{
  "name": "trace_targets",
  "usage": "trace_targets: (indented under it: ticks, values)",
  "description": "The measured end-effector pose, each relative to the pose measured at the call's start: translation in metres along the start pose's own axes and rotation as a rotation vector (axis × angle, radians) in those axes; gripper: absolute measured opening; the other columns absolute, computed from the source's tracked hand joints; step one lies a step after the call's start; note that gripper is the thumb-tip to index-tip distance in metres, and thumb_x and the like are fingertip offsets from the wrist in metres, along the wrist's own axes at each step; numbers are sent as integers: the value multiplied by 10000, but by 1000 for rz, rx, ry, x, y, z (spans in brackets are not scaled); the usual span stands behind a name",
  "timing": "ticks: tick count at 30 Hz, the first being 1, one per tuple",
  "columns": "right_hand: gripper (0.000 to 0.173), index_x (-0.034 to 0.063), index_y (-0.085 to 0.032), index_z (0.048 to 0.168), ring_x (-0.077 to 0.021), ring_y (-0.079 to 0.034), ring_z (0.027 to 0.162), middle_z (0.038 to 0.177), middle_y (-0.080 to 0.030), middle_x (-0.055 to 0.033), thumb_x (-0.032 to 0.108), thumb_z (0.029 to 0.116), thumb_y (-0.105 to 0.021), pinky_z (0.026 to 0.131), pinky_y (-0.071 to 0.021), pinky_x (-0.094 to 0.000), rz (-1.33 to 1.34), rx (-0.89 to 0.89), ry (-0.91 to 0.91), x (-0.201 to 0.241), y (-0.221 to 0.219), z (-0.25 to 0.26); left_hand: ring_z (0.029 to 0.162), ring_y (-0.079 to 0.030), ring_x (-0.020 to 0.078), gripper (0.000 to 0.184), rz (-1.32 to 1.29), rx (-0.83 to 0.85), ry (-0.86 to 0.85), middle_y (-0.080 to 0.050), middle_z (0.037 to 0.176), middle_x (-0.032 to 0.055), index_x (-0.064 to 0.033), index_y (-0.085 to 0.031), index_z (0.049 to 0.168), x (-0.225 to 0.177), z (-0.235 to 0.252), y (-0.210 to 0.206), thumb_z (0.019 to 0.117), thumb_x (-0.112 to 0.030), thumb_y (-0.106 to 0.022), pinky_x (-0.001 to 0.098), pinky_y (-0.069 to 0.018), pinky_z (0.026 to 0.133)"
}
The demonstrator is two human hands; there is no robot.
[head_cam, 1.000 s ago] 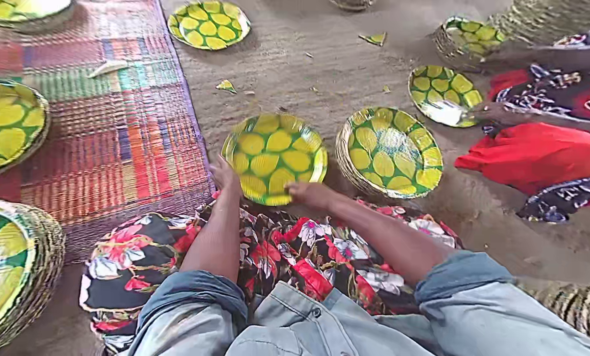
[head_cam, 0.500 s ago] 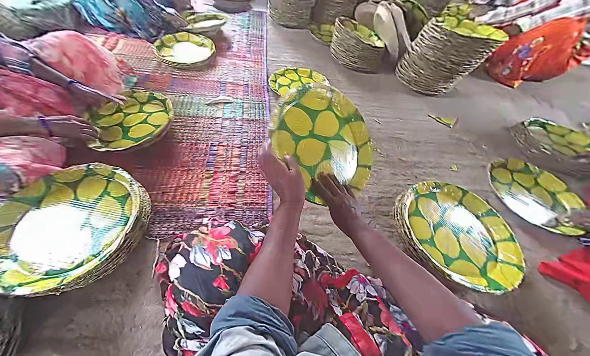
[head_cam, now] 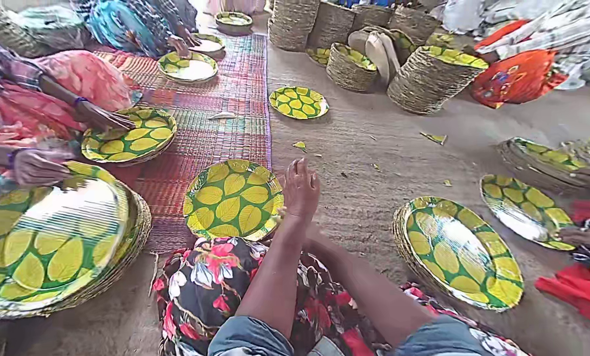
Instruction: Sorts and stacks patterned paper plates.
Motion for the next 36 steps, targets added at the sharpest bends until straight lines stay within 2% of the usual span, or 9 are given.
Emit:
trace_targets:
  ticks: [1,3,9,12,19,24,26,32,36]
  values:
    - [470,-4,-522,1475,-310,-409,1494,1543,-509,-193,207,1056,-502,1261,-182,-570,-311,75,30,-24,17,-6,1419,-470,395,477,26,87,34,-483,1527,241,-7,-497,1482,3,0,-9,1059,-222,-553,572,-408,1134]
    - [483,57,-526,1505,-412,-335,1530,1608,-430,-209,97,1024,-525,1200,-156,-726,-632,100,-47,-77,60,-33,1430,-455,403,510,73,252,106,-462,1540,250,-8,-494,1484,12,-2,-30,1060,-284,-563,580,-401,1139]
    - [725,-66,-347,1562,-490,-257,1533,1624,-307,-323,355,1033,-610,1166,-220,-744,-569,-113,-778,-204,176,-157,1558,-242,388,564,352,691,169,-316,1641,245,-21,-453,1525,33,-22,-79,1076,-358,-508,604,-248,1223]
    - [821,-111,-459,1459,-499,-409,1444,1534,-416,-358,548,994,-612,1116,-350,-680,-444,-134,-972,-248,185,-181,1569,-207,391,576,458,786,198,-293,1655,238,-24,-445,1527,44,-35,-96,1075,-377,-504,633,-236,1217]
    - [373,-138,-581,1296,-472,-543,1330,1410,-553,-324,73,989,-600,1048,-459,-612,-379,-107,-943,-234,172,-154,1570,-221,362,576,659,893,244,-290,1675,175,-60,-471,1522,80,-55,-113,1063,-405,-516,644,-275,1196]
    - [494,-32,-589,1375,-450,-524,1360,1429,-566,-286,319,1028,-615,1083,-412,-638,-340,-198,-877,-248,180,-160,1559,-255,360,563,667,904,257,-330,1653,186,-65,-464,1528,82,-57,-117,1073,-395,-500,629,-275,1203]
    - [536,-18,-615,1352,-450,-523,1367,1417,-581,-287,428,1086,-486,1098,-390,-646,-344,-191,-849,-246,183,-163,1560,-256,355,575,663,903,255,-331,1654,183,-64,-444,1540,81,-57,-117,1073,-393,-501,624,-269,1207]
    - [447,-46,-566,1399,-471,-490,1385,1459,-527,-305,249,1134,-362,1100,-386,-645,-408,-418,-781,-232,194,-160,1579,-195,370,603,483,661,140,-256,1677,219,-46,-363,1582,59,-43,-106,1063,-292,-545,591,-228,1241]
    - [390,-29,-566,1430,-436,-596,1303,1435,-591,-256,108,1107,-397,1037,-482,-589,-474,-478,-413,-184,184,-147,1568,-196,429,616,367,356,-148,-207,1669,296,18,-315,1590,26,-39,-95,1077,-284,-472,574,-180,1258]
Point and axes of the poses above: each hand's wrist, its own z-axis towards the middle knuckle, its own y-axis out of the back of the hand, x = y × z, the point moved 6 cm from there along z, towards the middle knuckle
